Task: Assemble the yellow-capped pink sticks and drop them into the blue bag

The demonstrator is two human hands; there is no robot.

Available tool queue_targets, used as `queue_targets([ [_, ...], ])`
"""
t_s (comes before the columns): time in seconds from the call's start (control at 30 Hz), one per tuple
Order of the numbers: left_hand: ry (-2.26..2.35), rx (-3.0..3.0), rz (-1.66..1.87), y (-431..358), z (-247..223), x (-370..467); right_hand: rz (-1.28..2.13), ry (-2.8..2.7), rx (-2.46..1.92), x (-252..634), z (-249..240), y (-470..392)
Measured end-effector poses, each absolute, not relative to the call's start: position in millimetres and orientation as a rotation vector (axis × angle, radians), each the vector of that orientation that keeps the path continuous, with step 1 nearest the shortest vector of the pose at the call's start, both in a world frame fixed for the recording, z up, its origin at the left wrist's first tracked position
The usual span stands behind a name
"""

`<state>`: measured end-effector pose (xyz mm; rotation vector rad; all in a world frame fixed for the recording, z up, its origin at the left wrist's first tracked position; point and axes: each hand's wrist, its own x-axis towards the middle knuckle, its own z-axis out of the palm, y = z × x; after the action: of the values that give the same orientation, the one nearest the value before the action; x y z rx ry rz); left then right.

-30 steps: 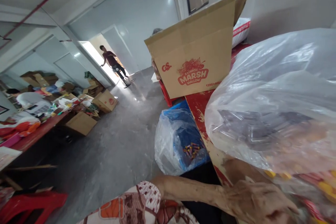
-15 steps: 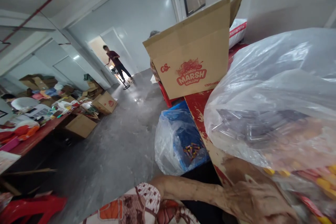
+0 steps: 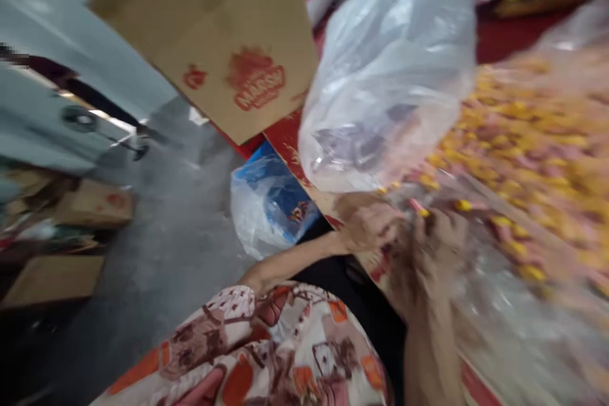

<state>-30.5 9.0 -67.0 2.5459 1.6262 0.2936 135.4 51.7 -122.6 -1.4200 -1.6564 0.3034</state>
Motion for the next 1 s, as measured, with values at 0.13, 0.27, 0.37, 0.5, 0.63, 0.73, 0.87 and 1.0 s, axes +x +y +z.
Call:
queue_targets([
  [0.13,1.587,2.001,0.814,14,-91,-38,0.357,-1.685,-1.453,141,-140,52],
  [0.27,1.477,1.859,0.849,23,-105,-49,0.412,-1.719,-1.495,138,-151,60],
  [0.37,1.496,1.786,0.971,25,-110,-55,0.419,-1.697,-1.483,139,-153,59],
  [0.5,1.504,1.892,1.134,16,-119,-55,0.396,-1.722,-1.448,137,-155,57],
  [0.63,1.480,2.014,0.992,10,-124,-54,0.381,-1.821,-1.461,134,-158,55],
  [0.73,1.525,1.995,1.021,15,-120,-61,0.405,-1.832,-1.480,133,-159,54],
  [0.87,1.786,1.875,1.083,41,-108,-85,0.434,-1.808,-1.462,132,-158,54],
  [1.0,2.173,1.679,0.917,78,-96,-115,0.348,-1.848,-1.529,128,-158,53],
])
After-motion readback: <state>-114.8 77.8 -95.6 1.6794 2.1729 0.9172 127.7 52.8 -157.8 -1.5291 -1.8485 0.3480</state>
